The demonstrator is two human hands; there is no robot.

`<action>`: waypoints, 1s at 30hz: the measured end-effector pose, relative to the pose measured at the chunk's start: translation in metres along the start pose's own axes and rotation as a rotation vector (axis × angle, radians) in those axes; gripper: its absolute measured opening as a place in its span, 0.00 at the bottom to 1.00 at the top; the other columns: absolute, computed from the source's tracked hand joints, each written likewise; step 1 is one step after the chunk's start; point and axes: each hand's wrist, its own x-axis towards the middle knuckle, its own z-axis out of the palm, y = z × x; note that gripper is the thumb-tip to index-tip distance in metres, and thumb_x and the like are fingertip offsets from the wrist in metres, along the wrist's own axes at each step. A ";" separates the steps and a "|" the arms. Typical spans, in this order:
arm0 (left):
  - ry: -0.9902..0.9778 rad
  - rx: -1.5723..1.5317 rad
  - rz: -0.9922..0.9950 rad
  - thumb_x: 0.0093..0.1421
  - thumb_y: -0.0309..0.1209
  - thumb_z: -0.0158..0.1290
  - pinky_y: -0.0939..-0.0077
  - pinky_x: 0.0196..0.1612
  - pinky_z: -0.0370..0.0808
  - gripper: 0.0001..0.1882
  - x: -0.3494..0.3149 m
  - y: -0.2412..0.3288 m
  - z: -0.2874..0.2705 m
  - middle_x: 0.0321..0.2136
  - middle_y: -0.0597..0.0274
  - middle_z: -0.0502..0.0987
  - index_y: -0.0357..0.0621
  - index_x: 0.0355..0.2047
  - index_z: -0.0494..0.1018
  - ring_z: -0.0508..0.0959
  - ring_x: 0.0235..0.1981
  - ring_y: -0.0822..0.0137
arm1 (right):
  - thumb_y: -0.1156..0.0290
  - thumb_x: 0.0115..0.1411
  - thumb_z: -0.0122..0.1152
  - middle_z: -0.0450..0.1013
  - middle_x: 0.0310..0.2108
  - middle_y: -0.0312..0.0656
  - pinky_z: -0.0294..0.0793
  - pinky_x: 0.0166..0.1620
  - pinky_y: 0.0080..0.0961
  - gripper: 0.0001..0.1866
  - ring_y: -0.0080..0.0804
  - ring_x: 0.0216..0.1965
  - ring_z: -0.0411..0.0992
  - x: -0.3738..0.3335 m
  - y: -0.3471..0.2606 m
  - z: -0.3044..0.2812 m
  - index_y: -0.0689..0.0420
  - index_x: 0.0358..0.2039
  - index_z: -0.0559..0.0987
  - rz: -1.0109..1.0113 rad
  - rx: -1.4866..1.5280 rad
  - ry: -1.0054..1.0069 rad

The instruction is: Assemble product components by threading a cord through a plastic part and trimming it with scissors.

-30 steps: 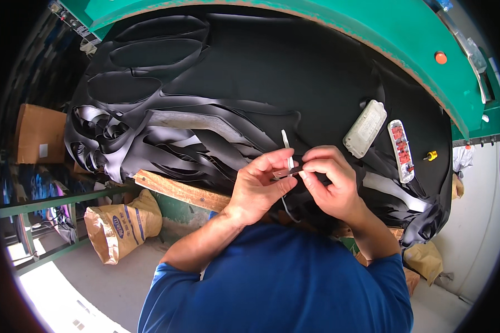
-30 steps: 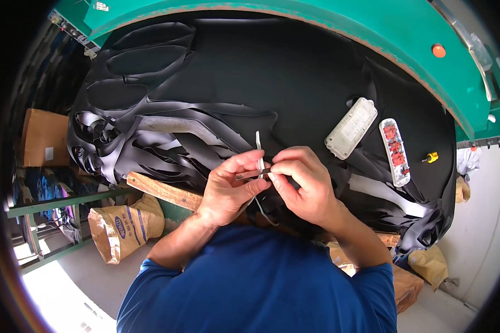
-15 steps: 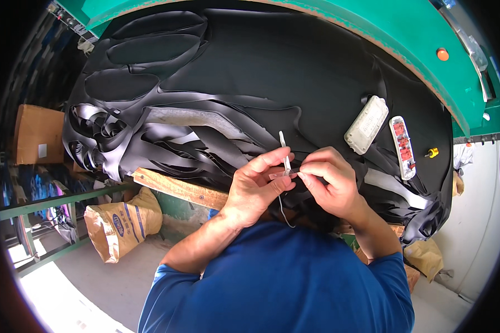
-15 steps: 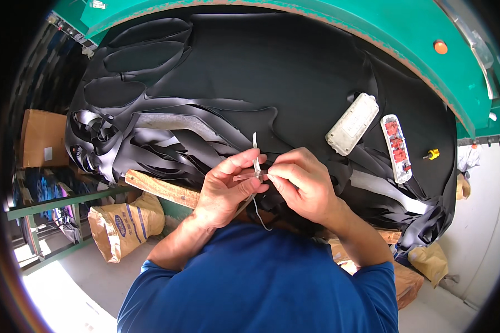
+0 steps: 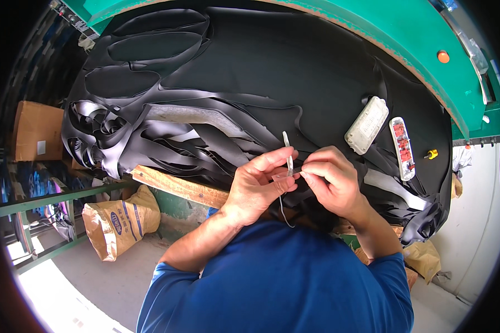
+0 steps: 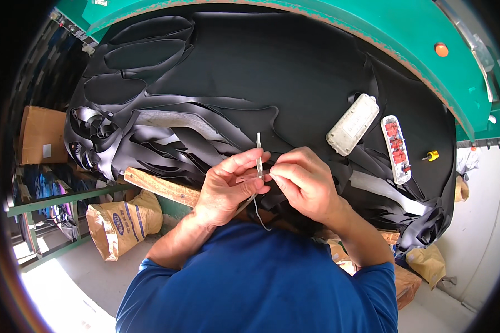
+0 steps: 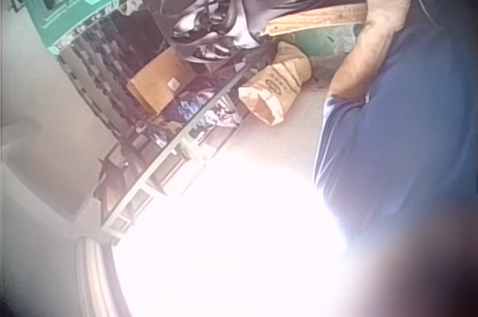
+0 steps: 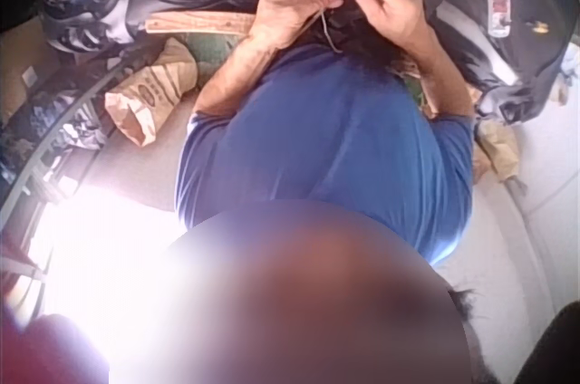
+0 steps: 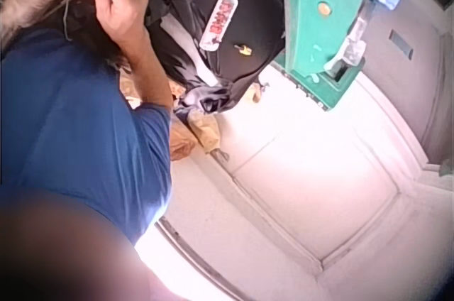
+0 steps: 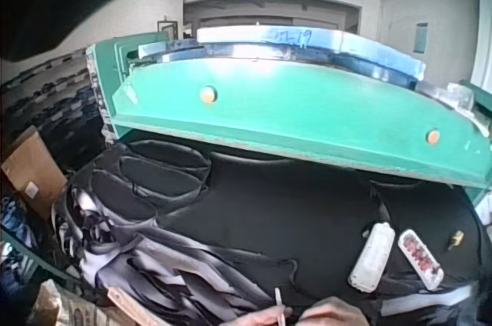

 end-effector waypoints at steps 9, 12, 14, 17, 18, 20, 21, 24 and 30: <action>0.014 0.061 0.038 0.55 0.13 0.53 0.75 0.43 0.78 0.25 0.000 -0.003 0.002 0.52 0.58 0.70 0.40 0.54 0.67 0.76 0.42 0.70 | 0.85 0.47 0.63 0.71 0.30 0.42 0.71 0.29 0.27 0.09 0.37 0.28 0.71 0.005 -0.001 -0.001 0.61 0.29 0.76 -0.037 0.001 -0.009; 0.027 0.086 0.037 0.55 0.12 0.53 0.76 0.42 0.79 0.25 0.000 0.000 0.005 0.52 0.58 0.70 0.40 0.54 0.67 0.77 0.41 0.70 | 0.85 0.47 0.62 0.71 0.30 0.42 0.71 0.29 0.28 0.09 0.38 0.28 0.71 0.004 0.002 -0.005 0.61 0.30 0.76 -0.082 -0.029 -0.044; 0.020 0.113 0.056 0.56 0.12 0.52 0.75 0.42 0.79 0.25 0.000 -0.001 0.004 0.53 0.57 0.70 0.42 0.54 0.68 0.77 0.43 0.68 | 0.85 0.47 0.62 0.71 0.30 0.43 0.71 0.29 0.28 0.09 0.38 0.28 0.71 0.004 0.003 -0.009 0.61 0.30 0.76 -0.076 -0.041 -0.058; 0.018 0.117 0.064 0.56 0.12 0.52 0.75 0.42 0.80 0.25 0.000 -0.002 0.006 0.52 0.57 0.71 0.41 0.54 0.68 0.77 0.42 0.67 | 0.85 0.47 0.62 0.71 0.30 0.43 0.71 0.30 0.29 0.09 0.38 0.28 0.71 0.002 0.005 -0.013 0.62 0.30 0.75 -0.072 -0.060 -0.061; 0.024 0.093 0.055 0.55 0.12 0.53 0.76 0.41 0.79 0.25 0.000 -0.001 0.007 0.51 0.57 0.71 0.39 0.53 0.68 0.77 0.40 0.70 | 0.86 0.48 0.63 0.72 0.30 0.44 0.72 0.31 0.27 0.10 0.37 0.29 0.71 0.002 0.005 -0.015 0.62 0.31 0.75 -0.071 -0.078 -0.085; 0.022 0.114 0.061 0.55 0.13 0.53 0.76 0.40 0.79 0.24 0.000 0.000 0.009 0.51 0.57 0.71 0.39 0.53 0.68 0.77 0.40 0.70 | 0.85 0.47 0.63 0.71 0.30 0.43 0.71 0.30 0.28 0.09 0.38 0.28 0.71 0.004 0.005 -0.013 0.62 0.31 0.76 -0.085 -0.049 -0.079; 0.022 0.135 0.067 0.55 0.13 0.54 0.77 0.39 0.80 0.24 0.000 0.000 0.010 0.50 0.57 0.71 0.38 0.53 0.68 0.77 0.40 0.71 | 0.85 0.47 0.62 0.71 0.30 0.43 0.71 0.29 0.29 0.09 0.39 0.28 0.71 0.005 0.005 -0.012 0.62 0.30 0.76 -0.099 -0.019 -0.072; 0.036 0.155 0.067 0.55 0.13 0.54 0.78 0.38 0.80 0.24 0.001 0.001 0.011 0.50 0.57 0.72 0.38 0.53 0.68 0.76 0.40 0.72 | 0.85 0.47 0.62 0.71 0.30 0.42 0.71 0.29 0.29 0.09 0.38 0.28 0.71 0.007 0.004 -0.009 0.62 0.30 0.76 -0.101 -0.006 -0.076; 0.053 0.148 0.032 0.55 0.14 0.55 0.78 0.39 0.80 0.25 0.001 0.002 0.012 0.50 0.57 0.72 0.39 0.53 0.68 0.76 0.38 0.74 | 0.85 0.48 0.62 0.71 0.30 0.42 0.71 0.29 0.29 0.09 0.37 0.28 0.71 0.010 0.001 -0.007 0.62 0.30 0.76 -0.082 0.040 -0.075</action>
